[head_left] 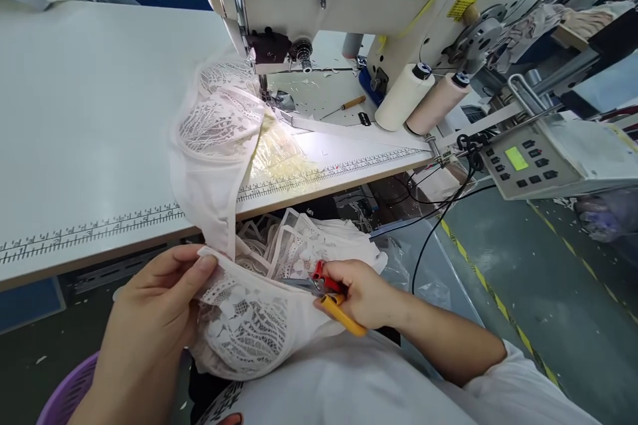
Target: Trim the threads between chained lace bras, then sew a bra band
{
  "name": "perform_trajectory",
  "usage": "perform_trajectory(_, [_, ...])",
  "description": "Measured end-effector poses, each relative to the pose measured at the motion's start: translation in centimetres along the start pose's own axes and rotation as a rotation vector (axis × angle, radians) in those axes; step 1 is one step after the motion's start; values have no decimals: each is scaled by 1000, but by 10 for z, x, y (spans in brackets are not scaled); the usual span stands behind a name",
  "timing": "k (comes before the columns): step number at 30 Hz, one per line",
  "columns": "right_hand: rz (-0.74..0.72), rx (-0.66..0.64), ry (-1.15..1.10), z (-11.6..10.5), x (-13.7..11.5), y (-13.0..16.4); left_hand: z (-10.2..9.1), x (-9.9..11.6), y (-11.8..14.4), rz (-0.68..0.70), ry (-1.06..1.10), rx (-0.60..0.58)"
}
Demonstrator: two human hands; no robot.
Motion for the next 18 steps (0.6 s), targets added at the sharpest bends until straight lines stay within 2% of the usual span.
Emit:
perform_trajectory(4, [-7,-26,115,-9,-8,1,0,0,6,-1,-29,-77])
perform_trajectory(7, [-51,-42,172,-17,-18,-2,3,-1,12,10,-83,-195])
perform_trajectory(9, [-93,-99,281,-19,-24,-7,6,3,17,82,-127,-248])
perform_trajectory(14, [-118,-262,532,-15,-31,-24,12,12,26,295,-162,-282])
perform_trajectory(16, [-97,-296,542,-10,-32,-28,14,9,26,328,-163,-356])
perform_trajectory(18, [-103,-260,462,-7,-33,-30,15,6,23,364,-183,-417])
Point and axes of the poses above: each hand's wrist, its own y-axis away from the middle knuckle, its own z-axis out of the palm, x = y × z, the point moved 3 cm from there along -y, towards the middle knuckle, and after that the axes turned 13 degrees about -y, right-handed, at the moved point
